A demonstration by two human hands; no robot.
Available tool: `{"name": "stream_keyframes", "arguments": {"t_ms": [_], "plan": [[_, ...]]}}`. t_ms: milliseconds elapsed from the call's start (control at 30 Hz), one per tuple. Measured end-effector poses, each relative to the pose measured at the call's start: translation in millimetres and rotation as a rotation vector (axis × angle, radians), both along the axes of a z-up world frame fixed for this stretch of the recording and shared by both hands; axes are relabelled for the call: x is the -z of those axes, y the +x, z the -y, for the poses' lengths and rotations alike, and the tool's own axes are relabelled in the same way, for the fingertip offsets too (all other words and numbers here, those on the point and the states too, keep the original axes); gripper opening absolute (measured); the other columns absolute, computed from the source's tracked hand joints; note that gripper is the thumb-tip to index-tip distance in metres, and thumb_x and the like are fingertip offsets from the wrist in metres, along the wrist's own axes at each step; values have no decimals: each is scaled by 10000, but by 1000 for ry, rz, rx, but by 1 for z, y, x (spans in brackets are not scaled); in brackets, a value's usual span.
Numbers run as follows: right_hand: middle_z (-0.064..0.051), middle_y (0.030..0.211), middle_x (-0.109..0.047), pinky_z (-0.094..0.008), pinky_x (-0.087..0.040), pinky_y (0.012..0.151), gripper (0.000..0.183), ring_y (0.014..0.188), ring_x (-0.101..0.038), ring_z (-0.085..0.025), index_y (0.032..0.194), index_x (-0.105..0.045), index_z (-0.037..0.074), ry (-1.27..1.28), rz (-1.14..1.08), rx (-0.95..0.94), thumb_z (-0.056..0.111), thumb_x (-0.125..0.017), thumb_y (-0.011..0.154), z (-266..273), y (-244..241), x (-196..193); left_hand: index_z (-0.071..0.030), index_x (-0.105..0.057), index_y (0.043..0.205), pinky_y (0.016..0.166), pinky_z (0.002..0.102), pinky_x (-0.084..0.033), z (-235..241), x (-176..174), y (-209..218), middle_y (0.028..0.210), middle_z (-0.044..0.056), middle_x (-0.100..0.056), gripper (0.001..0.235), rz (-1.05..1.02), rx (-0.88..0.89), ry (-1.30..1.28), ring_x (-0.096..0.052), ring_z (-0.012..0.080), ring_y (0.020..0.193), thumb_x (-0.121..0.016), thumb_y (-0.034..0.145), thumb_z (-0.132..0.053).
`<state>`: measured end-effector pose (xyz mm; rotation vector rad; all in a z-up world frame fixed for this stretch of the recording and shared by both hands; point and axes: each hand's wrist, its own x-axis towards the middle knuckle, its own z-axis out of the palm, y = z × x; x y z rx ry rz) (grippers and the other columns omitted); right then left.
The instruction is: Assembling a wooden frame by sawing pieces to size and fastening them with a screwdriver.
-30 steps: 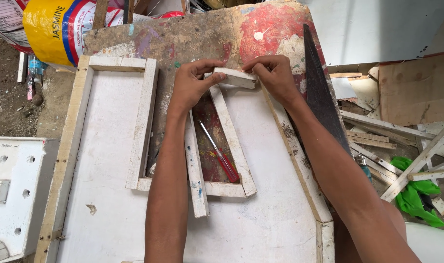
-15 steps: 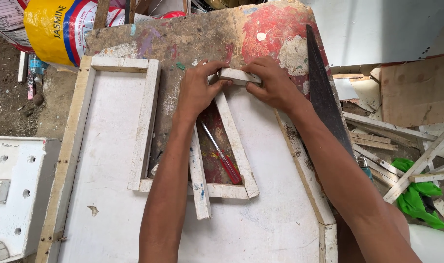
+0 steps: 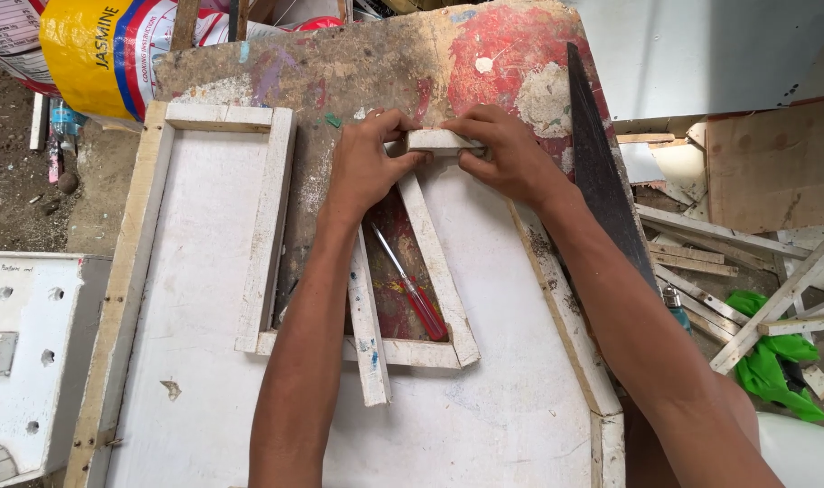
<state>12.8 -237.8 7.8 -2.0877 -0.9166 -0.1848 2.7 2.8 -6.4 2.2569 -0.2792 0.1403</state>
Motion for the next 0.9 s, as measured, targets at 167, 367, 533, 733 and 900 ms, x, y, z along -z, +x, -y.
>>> {"name": "stream_keyframes", "arguments": {"t_ms": [167,367,533,733,900], "plan": [[-167,1079,-645,-527,-483,935,348,1060,-629,-412,1250,-684,74,-82,33,28,73,-647,904,-5,5,13,-305,-721,1068,1063,602,-449,0,-5,0,950,-41,-800,320,17,-20,110,-598,335,1292,-861,802,-415],[-56,1086,-650,-455,-428,992,443,1053,-649,-286,1454,-547,222,-387,203,107,220,-621,1017,-20,3,15,-324,-703,1077,1002,590,-488,3,-12,-4,949,-16,-800,312,40,-26,141,-646,347,1220,-845,818,-426],[-88,997,-675,-444,-438,965,458,963,-679,-319,1498,-514,207,-385,218,62,185,-587,1046,-20,2,13,-295,-715,1057,995,550,-501,0,-11,-1,944,-32,-803,308,11,-4,20,-658,321,1207,-860,810,-409],[-95,1113,-660,-487,-516,858,360,1074,-652,-364,1421,-552,216,-310,96,86,241,-599,1065,-16,-2,-1,-245,-786,1111,1192,455,-354,-2,-8,1,988,5,-806,277,-90,56,-305,-663,251,1241,-814,835,-254],[-103,1043,-693,-494,-526,840,325,1011,-659,-378,1347,-608,190,-393,122,70,282,-629,1036,-14,-7,-2,-198,-819,1056,1215,508,-294,-7,6,8,912,44,-799,248,-119,49,-287,-567,338,1340,-761,816,-223]]}}
